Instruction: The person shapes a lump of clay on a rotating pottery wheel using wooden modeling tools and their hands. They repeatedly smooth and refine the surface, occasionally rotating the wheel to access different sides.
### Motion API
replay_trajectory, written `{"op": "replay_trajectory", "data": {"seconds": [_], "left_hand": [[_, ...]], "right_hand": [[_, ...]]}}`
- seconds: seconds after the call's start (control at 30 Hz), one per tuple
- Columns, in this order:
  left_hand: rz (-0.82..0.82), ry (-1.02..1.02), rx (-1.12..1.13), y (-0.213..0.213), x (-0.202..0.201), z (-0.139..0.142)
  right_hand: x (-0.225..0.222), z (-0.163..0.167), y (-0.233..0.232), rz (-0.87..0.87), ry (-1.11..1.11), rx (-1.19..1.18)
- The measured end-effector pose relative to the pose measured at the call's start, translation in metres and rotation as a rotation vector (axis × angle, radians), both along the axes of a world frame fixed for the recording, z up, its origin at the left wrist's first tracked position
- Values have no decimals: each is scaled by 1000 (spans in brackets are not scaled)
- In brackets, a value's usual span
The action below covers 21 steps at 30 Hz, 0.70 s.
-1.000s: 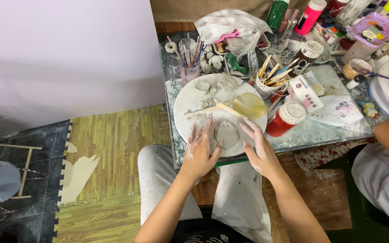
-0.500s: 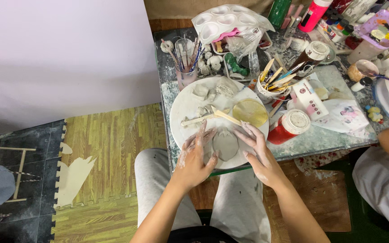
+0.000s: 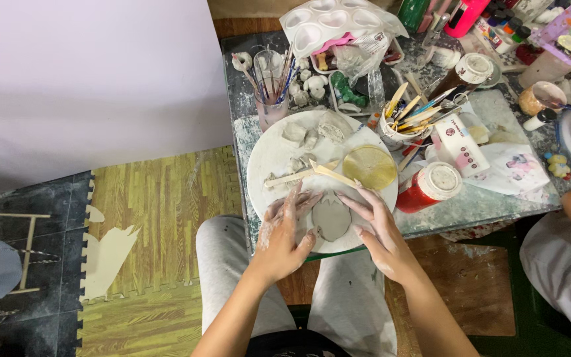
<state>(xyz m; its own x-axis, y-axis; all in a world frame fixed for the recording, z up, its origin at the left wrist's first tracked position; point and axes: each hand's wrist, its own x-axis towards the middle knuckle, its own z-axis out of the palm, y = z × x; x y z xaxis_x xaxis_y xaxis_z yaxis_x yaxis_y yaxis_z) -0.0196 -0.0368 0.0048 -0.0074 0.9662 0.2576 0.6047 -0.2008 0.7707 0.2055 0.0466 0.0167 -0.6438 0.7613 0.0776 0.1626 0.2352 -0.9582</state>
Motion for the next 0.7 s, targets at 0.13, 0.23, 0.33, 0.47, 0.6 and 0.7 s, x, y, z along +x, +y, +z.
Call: {"op": "replay_trajectory", "data": {"seconds": [0.13,0.23,0.33,0.47,0.6,0.7], "left_hand": [[-53,-34,21,0,-6,3],[-55,-30,53,0,-7,2],[-44,109,108,-3,-1,-3],[-36,373,201,-6,4,-15],[9,645,298,-5,9,-26],[-29,603,270,-4,15,-30]], "right_hand": [[6,-1,1,24,6,-4],[8,-3,3,-42,62,88],[5,-4,7,-196,11,317],[5,2,20,-271,-115,591],[-3,6,38,-234,-204,706],[-19,3,53,-201,-417,1046]]}}
